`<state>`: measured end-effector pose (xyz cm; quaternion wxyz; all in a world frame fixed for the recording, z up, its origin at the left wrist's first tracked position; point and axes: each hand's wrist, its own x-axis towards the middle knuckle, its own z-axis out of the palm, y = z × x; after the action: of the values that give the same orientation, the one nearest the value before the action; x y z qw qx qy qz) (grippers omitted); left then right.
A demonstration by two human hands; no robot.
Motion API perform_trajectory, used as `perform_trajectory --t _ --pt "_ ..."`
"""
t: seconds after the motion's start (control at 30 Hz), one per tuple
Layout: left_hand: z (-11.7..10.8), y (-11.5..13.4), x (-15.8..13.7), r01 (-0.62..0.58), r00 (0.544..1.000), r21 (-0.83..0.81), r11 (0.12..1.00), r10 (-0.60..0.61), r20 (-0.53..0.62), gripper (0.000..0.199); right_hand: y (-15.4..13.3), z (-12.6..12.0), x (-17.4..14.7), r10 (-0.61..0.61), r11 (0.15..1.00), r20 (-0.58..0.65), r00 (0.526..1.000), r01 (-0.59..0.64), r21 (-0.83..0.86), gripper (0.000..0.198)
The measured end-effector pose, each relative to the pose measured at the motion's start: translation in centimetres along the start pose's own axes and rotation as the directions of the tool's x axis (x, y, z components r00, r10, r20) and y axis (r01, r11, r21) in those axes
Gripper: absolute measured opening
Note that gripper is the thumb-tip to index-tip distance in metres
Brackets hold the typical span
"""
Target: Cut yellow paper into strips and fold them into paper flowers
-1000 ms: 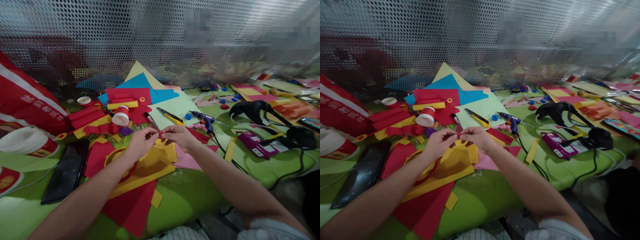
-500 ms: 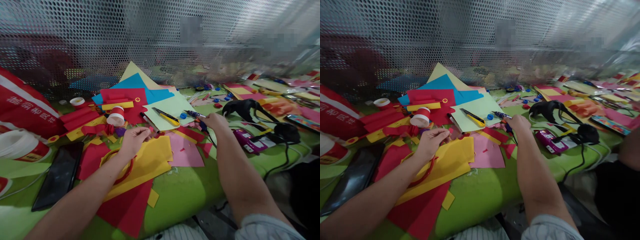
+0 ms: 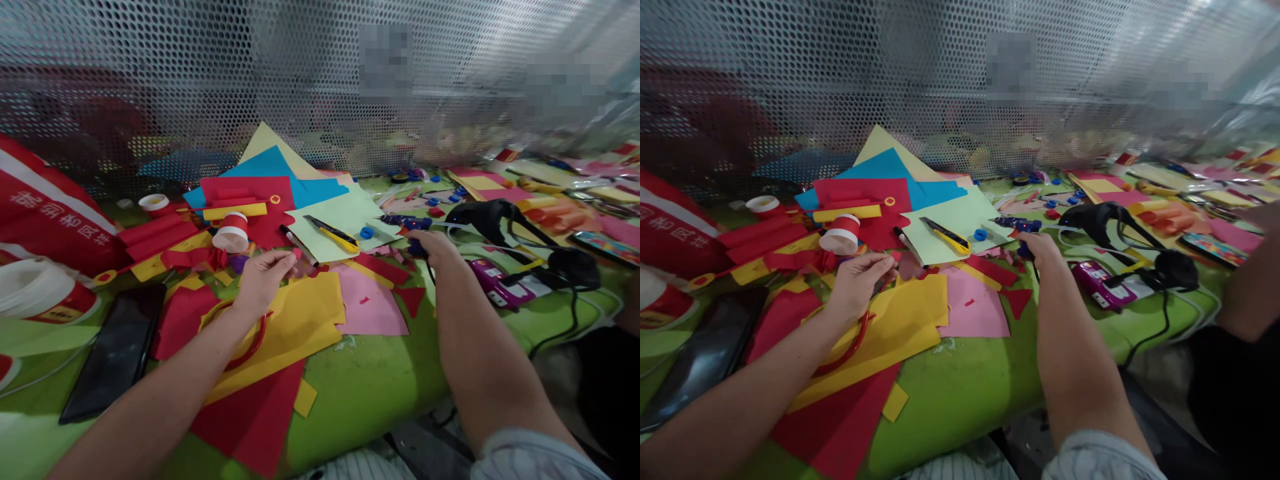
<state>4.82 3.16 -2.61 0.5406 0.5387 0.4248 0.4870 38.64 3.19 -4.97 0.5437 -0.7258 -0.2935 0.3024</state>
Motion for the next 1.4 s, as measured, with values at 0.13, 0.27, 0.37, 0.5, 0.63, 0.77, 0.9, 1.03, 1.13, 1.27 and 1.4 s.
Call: perform_trajectory --t 0.13,0.27,0.37,0.5,0.63,0.77,0.9,1.03,1.13,1.27,1.4 --pt "0.2 0.3 -0.2 0.021 0.999 -0.052 0.998 -0.022 -0.024 0.017 -1.9 0.3 -1.1 -0.003 0.998 -0.08 0.997 0.008 0.064 0.018" --pt "0.2 0.4 -0.3 -0.003 0.999 -0.077 0.997 -0.001 -0.055 0.015 -4.7 1.6 -4.3 -0.172 0.972 0.0 0.985 0.169 0.165 0.012" --pt "0.0 0.6 -0.3 -0.055 0.994 -0.09 0.994 0.047 -0.094 0.014 -6.5 3.3 -8.2 -0.345 0.934 0.272 0.899 0.3 0.193 0.016" --pt "-0.3 0.7 -0.1 -0.111 0.987 -0.094 0.989 0.099 -0.126 0.01 -7.1 5.2 -12.6 -0.421 0.9 0.497 0.759 0.419 0.121 0.026" --pt "-0.5 0.6 0.2 -0.14 0.98 -0.085 0.986 0.126 -0.154 0.009 -6.2 6.1 -13.5 -0.464 0.84 0.571 0.678 0.54 0.041 0.039" --pt "-0.6 0.6 0.3 -0.154 0.977 -0.085 0.984 0.138 -0.165 0.01 -5.7 6.1 -13.1 -0.491 0.787 0.606 0.626 0.617 0.002 0.041" --pt "-0.6 0.6 0.4 -0.188 0.972 -0.047 0.981 0.179 -0.151 0.009 -5.7 6.2 -13.2 -0.537 0.728 0.592 0.601 0.685 -0.035 0.035" --pt "-0.6 0.6 0.4 -0.208 0.97 -0.01 0.978 0.205 -0.13 0.009 -5.7 6.3 -13.2 -0.543 0.711 0.586 0.602 0.701 -0.062 0.031" --pt "-0.6 0.6 0.4 -0.207 0.971 0.01 0.978 0.207 -0.122 0.01 -5.6 6.3 -13.2 -0.555 0.692 0.583 0.593 0.719 -0.073 0.03" --pt "-0.5 0.7 0.2 -0.199 0.972 0.026 0.98 0.2 -0.121 0.009 -5.6 6.3 -13.1 -0.556 0.681 0.576 0.599 0.726 -0.098 0.03" --pt "-0.5 0.8 0.1 -0.196 0.973 0.044 0.98 0.2 -0.114 0.01 -5.6 6.3 -13.0 -0.554 0.683 0.571 0.605 0.723 -0.103 0.027"
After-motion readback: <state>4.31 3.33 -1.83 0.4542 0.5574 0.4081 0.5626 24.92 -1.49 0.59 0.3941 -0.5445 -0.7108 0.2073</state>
